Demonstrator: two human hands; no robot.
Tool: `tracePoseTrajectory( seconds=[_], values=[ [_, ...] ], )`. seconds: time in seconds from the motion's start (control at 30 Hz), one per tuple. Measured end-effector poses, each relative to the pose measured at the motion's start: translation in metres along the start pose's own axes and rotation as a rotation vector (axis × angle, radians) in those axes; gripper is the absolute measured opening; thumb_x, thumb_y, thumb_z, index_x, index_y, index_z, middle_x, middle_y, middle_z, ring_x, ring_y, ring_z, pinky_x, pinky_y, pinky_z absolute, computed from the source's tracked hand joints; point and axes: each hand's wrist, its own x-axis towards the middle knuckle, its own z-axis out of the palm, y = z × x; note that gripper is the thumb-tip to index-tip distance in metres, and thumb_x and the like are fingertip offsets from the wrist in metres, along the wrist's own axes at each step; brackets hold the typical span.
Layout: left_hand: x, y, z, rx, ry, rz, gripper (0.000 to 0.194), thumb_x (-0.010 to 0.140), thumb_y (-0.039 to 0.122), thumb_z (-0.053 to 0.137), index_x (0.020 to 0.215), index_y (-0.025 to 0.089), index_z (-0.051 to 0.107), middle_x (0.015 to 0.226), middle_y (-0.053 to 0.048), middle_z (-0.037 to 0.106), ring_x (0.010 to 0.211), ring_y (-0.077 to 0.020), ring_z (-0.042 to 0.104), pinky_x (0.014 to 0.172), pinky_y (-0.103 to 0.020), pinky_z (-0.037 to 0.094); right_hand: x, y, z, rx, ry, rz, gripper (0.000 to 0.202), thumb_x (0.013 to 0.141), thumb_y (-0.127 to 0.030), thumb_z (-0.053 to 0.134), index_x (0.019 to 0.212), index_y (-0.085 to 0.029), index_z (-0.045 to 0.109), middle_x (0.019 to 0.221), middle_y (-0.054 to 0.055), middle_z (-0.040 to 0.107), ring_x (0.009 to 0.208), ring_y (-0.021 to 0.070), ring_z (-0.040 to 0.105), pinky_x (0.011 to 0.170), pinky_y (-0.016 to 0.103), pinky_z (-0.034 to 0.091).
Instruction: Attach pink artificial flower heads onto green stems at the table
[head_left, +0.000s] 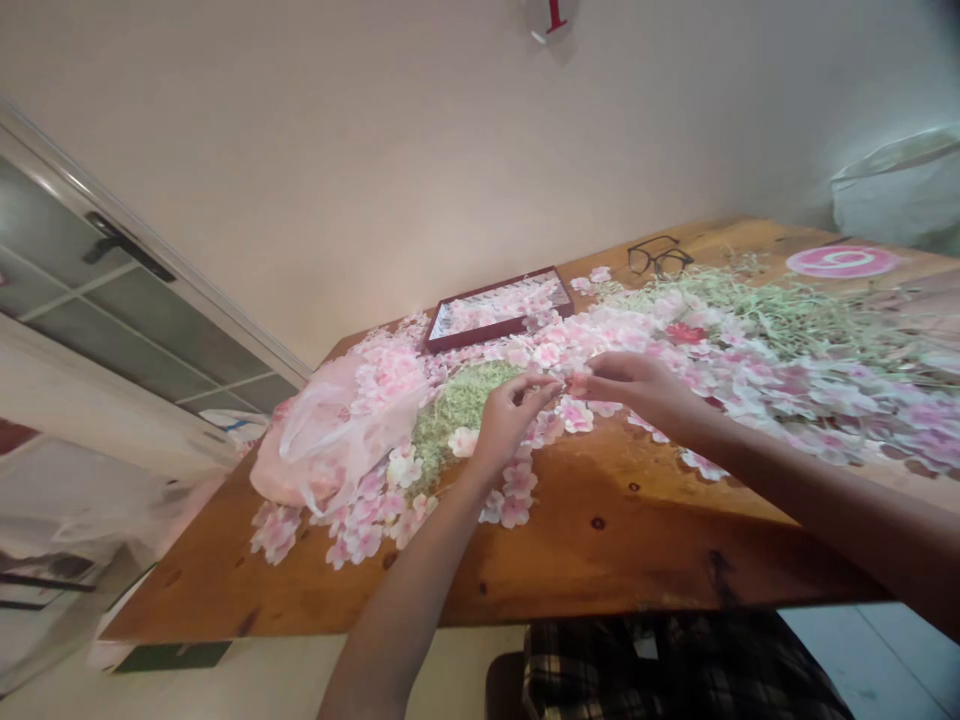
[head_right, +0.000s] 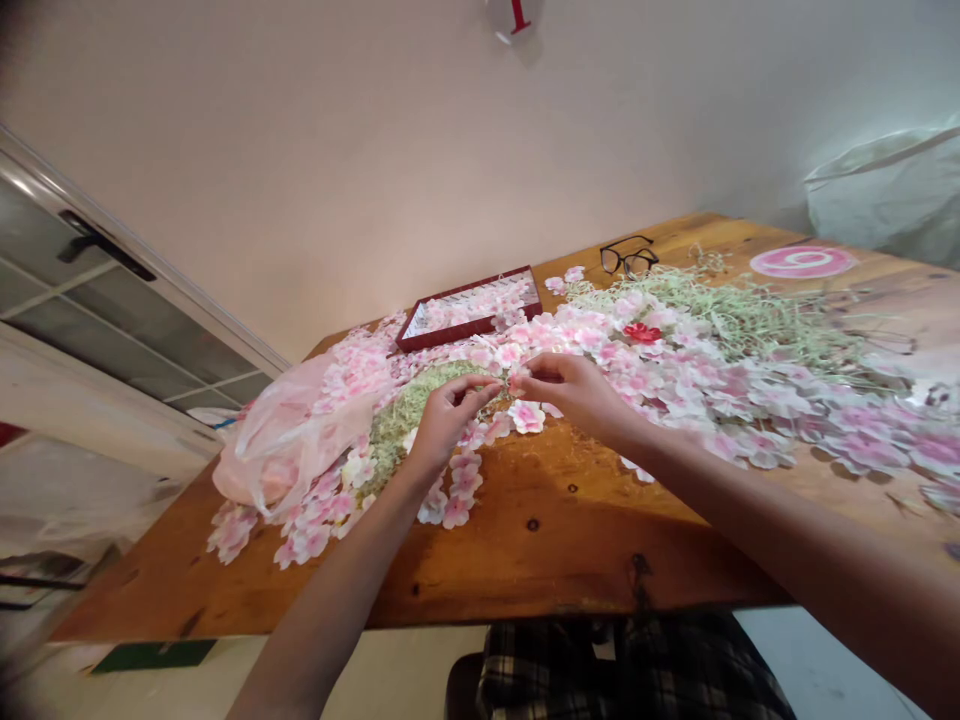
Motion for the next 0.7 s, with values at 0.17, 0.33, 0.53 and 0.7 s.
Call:
tracePoseTrajectory(
  seconds=[0.17,0.33,0.53,0.7],
  values=[
    [-0.001,0.0014,0.0009,0.009,-0.004,0.009,0.027,0.066,0.041,0.053,0.076,0.018,0.061,0.053,0.003,0.042,0.048,-0.0065,0.031,0.049,-0.02,0.025,0.0019,0.0071,0.0009,-0.1,-0.008,-0.054,0.028,0.069,-0.045,0.05,0.07,-0.017,0.055,0.069,0.003,0.058,0.067,0.0151,0.053,0.055,0.024,0.037],
    [-0.0033,0.0029,0.0007,0.033,-0.024,-0.002,0.025,0.066,0.041,0.053,0.074,0.019,0.059,0.049,0.005,0.035,0.046,-0.0062,0.027,0.046,-0.02,0.022,0.0022,0.008,0.0005,-0.175,-0.009,-0.064,0.024,0.071,-0.041,0.05,0.071,-0.017,0.055,0.067,0.003,0.058,0.062,0.0141,0.053,0.051,0.024,0.036],
    [-0.0047,0.0036,0.0019,0.043,-0.058,-0.012,0.025,0.065,0.041,0.054,0.069,0.017,0.055,0.06,0.002,0.05,0.048,-0.0062,0.034,0.048,-0.02,0.026,0.0009,0.0045,0.0003,-0.202,-0.055,-0.072,0.02,0.072,-0.034,0.049,0.066,-0.016,0.055,0.062,0.001,0.056,0.057,0.0114,0.05,0.049,0.022,0.034],
    [-0.0063,0.0011,0.0034,0.039,-0.062,0.002,0.024,0.066,0.041,0.053,0.067,0.016,0.053,0.055,0.003,0.047,0.047,-0.0061,0.034,0.047,-0.02,0.026,-0.0005,0.0057,0.0031,-0.186,-0.063,-0.084,0.021,0.073,-0.034,0.048,0.065,-0.016,0.055,0.062,0.002,0.057,0.057,0.011,0.05,0.05,0.022,0.034]
  ],
)
